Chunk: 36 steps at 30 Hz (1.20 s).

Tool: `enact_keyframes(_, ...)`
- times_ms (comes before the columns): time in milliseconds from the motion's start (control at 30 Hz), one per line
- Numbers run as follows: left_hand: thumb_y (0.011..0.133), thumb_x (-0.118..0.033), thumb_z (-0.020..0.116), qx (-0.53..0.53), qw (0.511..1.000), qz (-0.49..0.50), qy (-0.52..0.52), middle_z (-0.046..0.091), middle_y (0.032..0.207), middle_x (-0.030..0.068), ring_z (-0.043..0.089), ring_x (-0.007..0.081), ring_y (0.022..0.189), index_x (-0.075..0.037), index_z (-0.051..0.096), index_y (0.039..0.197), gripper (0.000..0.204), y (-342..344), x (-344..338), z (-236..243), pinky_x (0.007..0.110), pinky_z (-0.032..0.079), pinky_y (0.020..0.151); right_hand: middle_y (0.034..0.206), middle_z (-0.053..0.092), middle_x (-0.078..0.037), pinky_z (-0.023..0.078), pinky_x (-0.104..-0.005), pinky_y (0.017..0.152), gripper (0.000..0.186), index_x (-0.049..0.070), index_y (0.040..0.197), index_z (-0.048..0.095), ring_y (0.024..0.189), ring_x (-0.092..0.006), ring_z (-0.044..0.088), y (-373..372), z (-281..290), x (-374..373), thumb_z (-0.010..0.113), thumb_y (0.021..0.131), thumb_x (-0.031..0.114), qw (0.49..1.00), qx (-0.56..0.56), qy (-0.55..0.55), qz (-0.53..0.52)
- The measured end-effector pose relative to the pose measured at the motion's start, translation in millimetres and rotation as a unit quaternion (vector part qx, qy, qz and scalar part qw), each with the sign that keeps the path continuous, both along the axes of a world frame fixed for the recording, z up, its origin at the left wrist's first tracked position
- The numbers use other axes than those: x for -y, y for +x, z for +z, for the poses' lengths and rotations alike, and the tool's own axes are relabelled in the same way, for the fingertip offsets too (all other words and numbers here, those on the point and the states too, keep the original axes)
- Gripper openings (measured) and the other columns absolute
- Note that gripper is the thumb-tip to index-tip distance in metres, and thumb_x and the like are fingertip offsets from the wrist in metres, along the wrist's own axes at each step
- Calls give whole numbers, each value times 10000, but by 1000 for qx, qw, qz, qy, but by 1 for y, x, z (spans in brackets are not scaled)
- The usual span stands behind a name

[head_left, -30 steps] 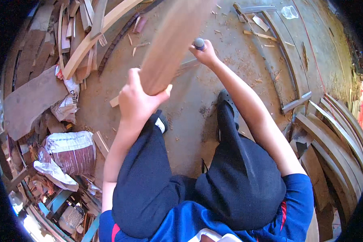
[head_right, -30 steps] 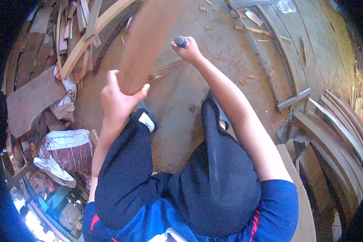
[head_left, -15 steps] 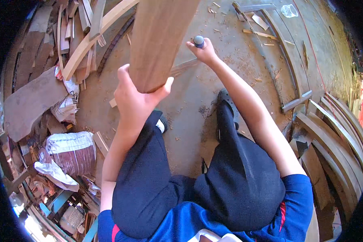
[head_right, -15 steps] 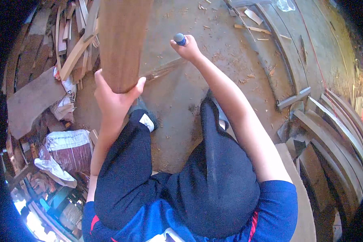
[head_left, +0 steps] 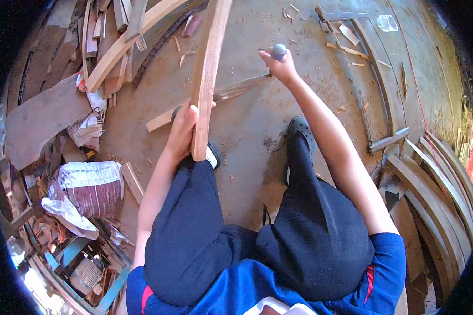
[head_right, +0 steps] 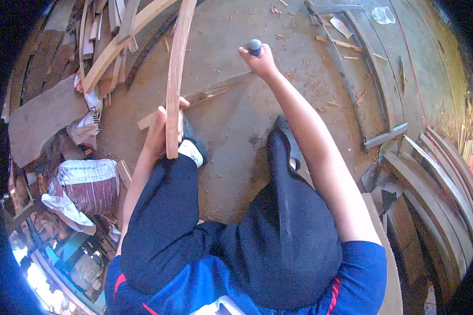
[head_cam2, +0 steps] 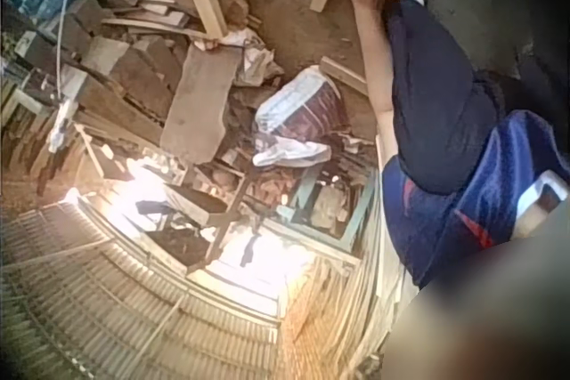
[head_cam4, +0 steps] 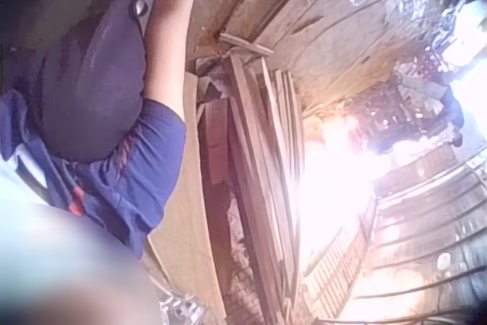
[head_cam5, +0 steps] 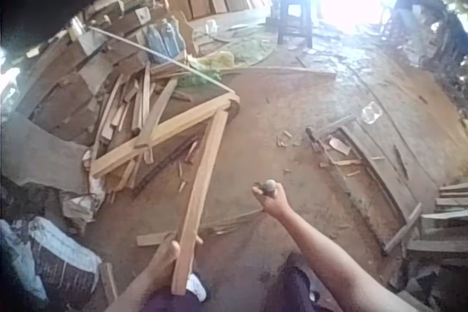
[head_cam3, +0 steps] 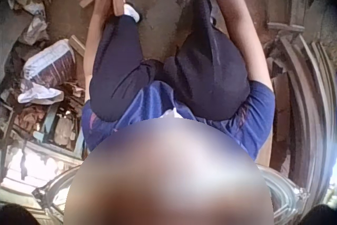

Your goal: The person is using a chisel to carve and refine wooden pieces while sitting in a workshop.

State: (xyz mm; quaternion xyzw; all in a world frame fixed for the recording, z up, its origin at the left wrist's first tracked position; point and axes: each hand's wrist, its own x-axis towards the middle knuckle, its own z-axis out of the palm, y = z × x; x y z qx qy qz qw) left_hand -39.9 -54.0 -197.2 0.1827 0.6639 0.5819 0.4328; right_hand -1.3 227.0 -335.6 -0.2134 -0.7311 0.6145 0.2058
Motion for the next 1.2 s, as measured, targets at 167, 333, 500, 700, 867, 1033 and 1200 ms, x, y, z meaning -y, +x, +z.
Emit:
enact_keyframes(167,863,-208,545,146,982,88,85,506,1178,199,552,245,1057,-29,315,1289,516,7,0,-22,356,503,838,546,504,20,402,-267,504,227,16,682,602,521,-79,459,1,-2,-6,667,772,214,1000,11,-23,-12)
enact_keyframes(333,822,-37,504,305,937,75,154,474,1207,245,497,346,1130,-153,157,1357,648,3,-4,-46,463,468,880,553,517,13,398,-260,503,228,21,667,593,523,-79,466,-1,-6,-9,662,773,211,999,21,-31,-5)
enact_keyframes(500,675,-35,511,513,849,111,69,458,1231,214,531,291,1076,48,295,1317,682,-1,5,-70,455,469,887,533,502,21,382,-257,490,264,34,620,554,511,-74,455,-1,-10,-12,659,774,220,996,28,-78,-16)
enact_keyframes(700,624,-29,522,254,967,26,16,489,1124,161,548,233,965,-161,188,1412,866,7,1,-60,378,481,812,535,493,26,386,-265,492,263,34,625,560,511,-81,453,-1,-10,-12,658,776,226,999,24,-38,-16)
enact_keyframes(867,624,-32,601,-20,998,-12,52,457,1056,101,487,187,860,-244,71,1437,993,9,-13,-19,312,432,793,570,470,42,341,-253,480,244,60,634,536,524,-70,430,1,-4,-8,651,804,191,1000,-14,-14,3)
enact_keyframes(1033,617,-167,706,-59,997,-42,14,457,963,63,455,159,869,-88,311,1311,802,8,-28,7,278,387,782,528,478,9,392,-278,493,266,22,620,552,531,-75,434,-1,1,-6,655,776,212,999,28,24,15)
enact_keyframes(1200,583,-278,747,-254,959,-117,-46,534,964,141,524,226,930,-14,394,1165,730,20,-35,15,348,416,827,558,486,-6,415,-289,521,221,13,680,565,557,-77,442,-5,-1,6,633,774,202,990,-134,-18,40)
